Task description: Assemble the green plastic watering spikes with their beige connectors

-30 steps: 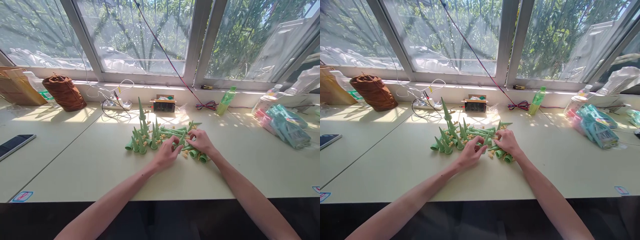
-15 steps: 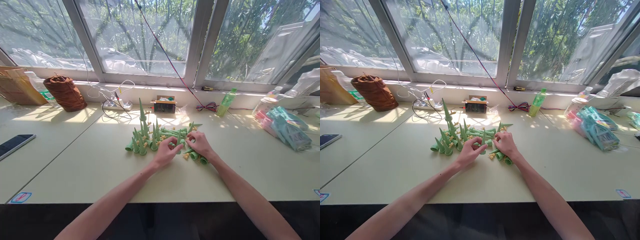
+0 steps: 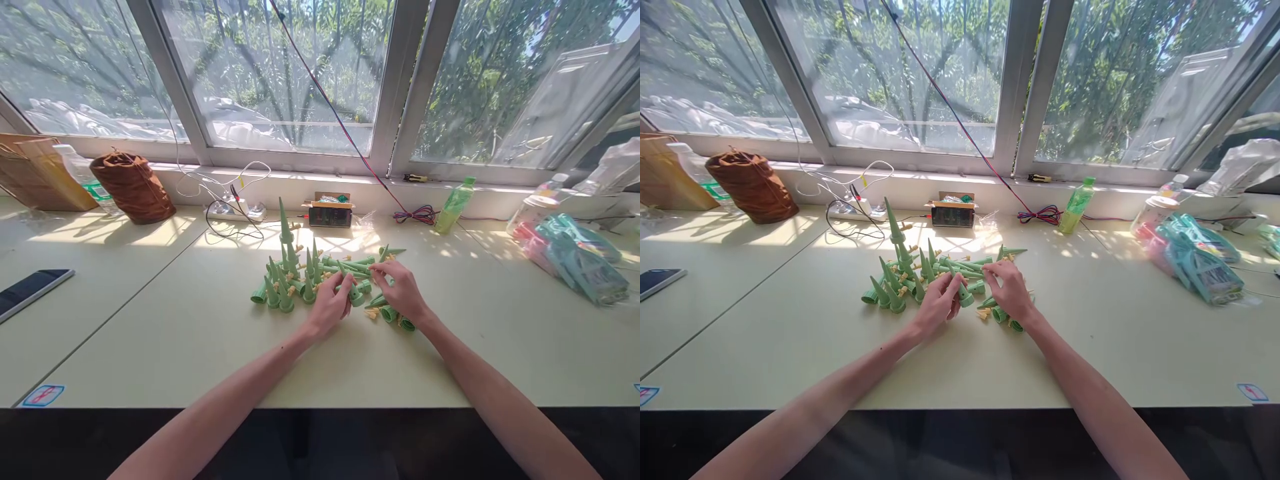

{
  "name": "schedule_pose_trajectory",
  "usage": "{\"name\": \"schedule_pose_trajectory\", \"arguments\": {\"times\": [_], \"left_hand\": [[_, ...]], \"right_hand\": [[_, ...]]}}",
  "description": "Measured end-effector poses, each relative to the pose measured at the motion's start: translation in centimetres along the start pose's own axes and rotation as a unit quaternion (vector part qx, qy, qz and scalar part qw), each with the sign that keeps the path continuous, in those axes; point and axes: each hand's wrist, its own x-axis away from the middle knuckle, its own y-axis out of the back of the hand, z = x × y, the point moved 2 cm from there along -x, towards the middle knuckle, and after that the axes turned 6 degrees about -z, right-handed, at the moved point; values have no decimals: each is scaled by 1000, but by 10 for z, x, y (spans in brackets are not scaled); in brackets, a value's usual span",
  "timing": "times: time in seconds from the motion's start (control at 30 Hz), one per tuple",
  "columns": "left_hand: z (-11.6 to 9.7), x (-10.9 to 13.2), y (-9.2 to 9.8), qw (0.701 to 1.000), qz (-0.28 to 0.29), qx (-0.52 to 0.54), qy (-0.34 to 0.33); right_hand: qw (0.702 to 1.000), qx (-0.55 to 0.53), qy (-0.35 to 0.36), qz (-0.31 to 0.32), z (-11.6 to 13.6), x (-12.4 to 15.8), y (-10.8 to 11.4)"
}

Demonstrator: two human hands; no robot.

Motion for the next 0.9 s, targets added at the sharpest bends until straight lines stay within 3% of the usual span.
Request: {"name": "schedule_pose_trajectory", "arguments": {"times": [0.27,0.6,0.9], "left_hand": [[-3,1,0,1000,-7,-1,-10],[-8,1,0,999,-32,13,-10],[-9,2,-2,999,-32,32,0]], "right_hand": [[997,-71,37,-10,16,3,-1],[992,-80,94,-28,25,7,-1],[990,-90,95,-52,30,8,1]]}}
